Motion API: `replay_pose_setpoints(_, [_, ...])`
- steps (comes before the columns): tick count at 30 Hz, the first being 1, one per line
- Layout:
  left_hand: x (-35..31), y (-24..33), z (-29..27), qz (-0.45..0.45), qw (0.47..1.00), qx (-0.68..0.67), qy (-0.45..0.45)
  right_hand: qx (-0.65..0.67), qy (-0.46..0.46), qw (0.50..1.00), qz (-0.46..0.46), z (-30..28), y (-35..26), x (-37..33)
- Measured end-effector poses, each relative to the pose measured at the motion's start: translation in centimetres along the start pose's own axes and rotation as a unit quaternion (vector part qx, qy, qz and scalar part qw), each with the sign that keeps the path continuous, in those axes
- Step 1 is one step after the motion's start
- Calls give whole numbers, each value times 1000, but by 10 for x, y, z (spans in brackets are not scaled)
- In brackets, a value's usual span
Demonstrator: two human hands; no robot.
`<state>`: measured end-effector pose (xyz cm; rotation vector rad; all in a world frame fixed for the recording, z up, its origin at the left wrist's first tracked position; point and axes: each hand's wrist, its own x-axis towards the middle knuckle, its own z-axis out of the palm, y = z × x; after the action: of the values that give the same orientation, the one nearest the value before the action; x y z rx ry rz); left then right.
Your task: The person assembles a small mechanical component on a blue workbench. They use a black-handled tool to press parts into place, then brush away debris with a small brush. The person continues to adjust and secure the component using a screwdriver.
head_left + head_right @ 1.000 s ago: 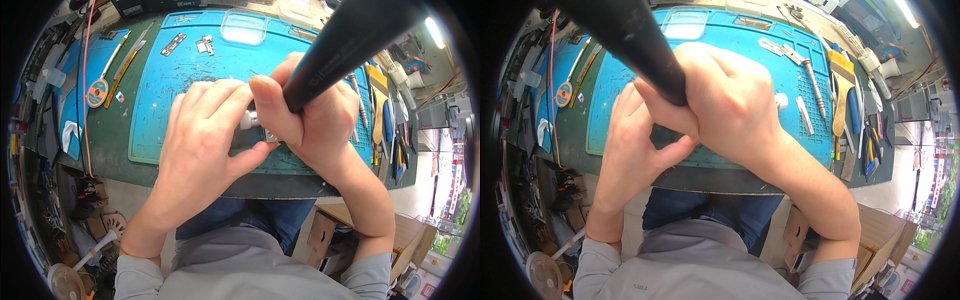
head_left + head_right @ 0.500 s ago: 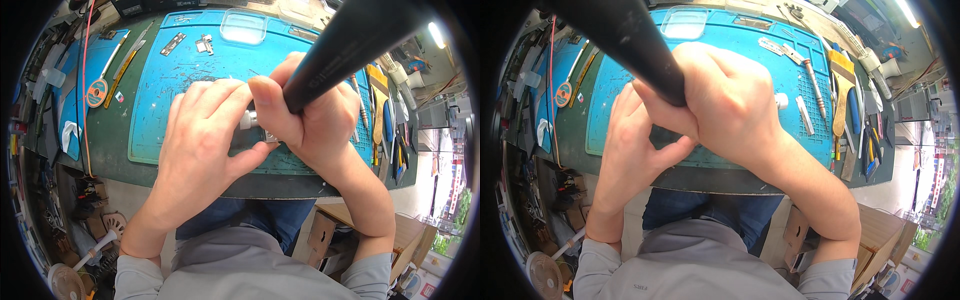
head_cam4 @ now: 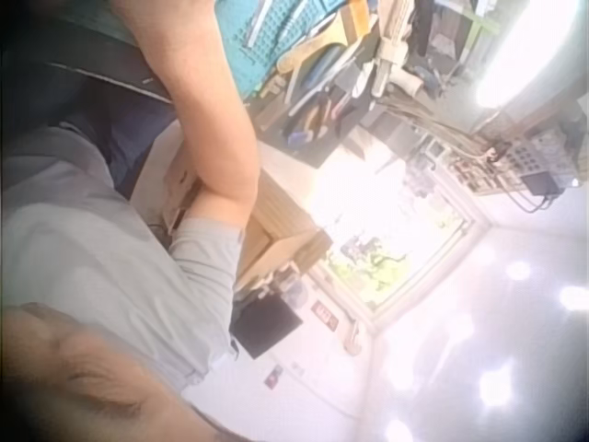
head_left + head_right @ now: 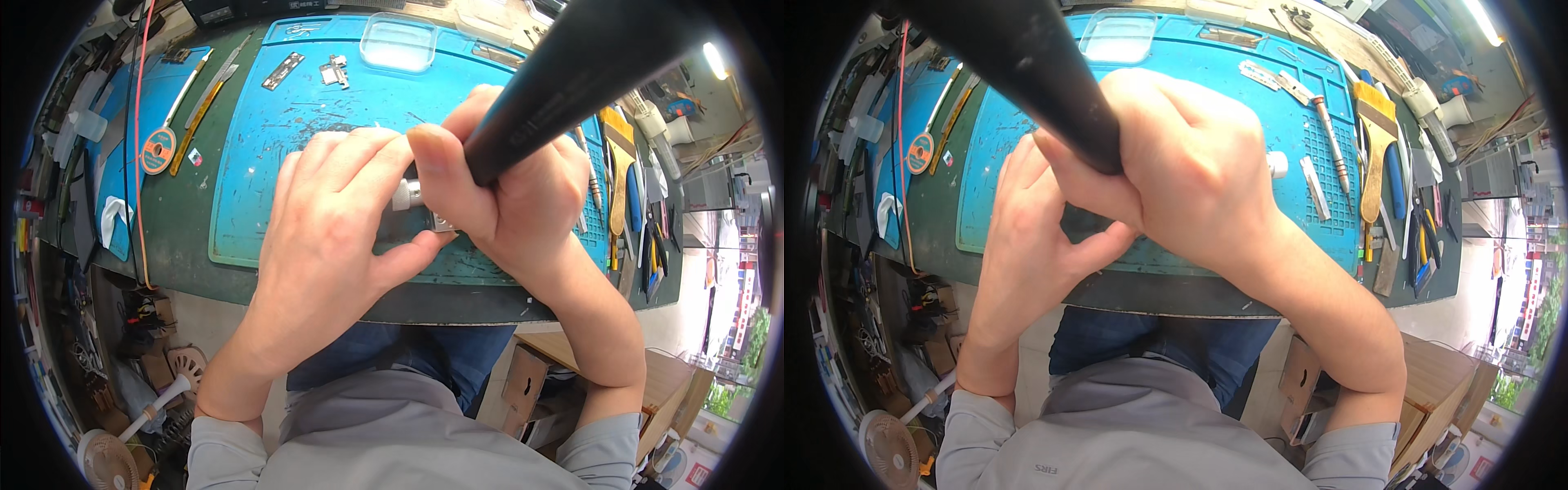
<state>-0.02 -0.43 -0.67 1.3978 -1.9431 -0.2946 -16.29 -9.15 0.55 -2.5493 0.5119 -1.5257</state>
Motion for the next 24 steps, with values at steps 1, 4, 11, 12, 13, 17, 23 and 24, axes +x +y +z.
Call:
replay_pose_setpoints(1, [0, 0, 1, 1, 1000, -1, 2, 0, 0, 1000, 1, 0, 0, 0])
replay_pose_setpoints(4, [0, 0, 1, 0, 1000, -1, 4, 2, -3, 1000, 1, -1, 0, 0])
replay_pose_setpoints(11, [-1, 0, 0, -3, 1000, 1, 0, 5, -5, 1000, -2, -1, 0, 0])
replay_pose_setpoints(12, [0, 1, 0, -4, 1000, 1, -2, 5, -3, 1000, -1, -1, -1, 0])
replay_pose_setpoints(13, [0, 1, -1, -5, 1000, 1, -3, 5, -3, 1000, -1, -1, 0, 0])
replay_pose_setpoints(17, [0, 1, 0, -3, 1000, -3, 0, 4, -9, 1000, -2, -2, 0, 0])
replay_pose_setpoints(23, [0, 1, -1, -4, 1000, -5, -1, 5, -9, 1000, -3, -2, 0, 0])
replay_pose_setpoints(24, [0, 1, -1, -4, 1000, -5, -3, 5, -6, 1000, -5, -1, 1, 0])
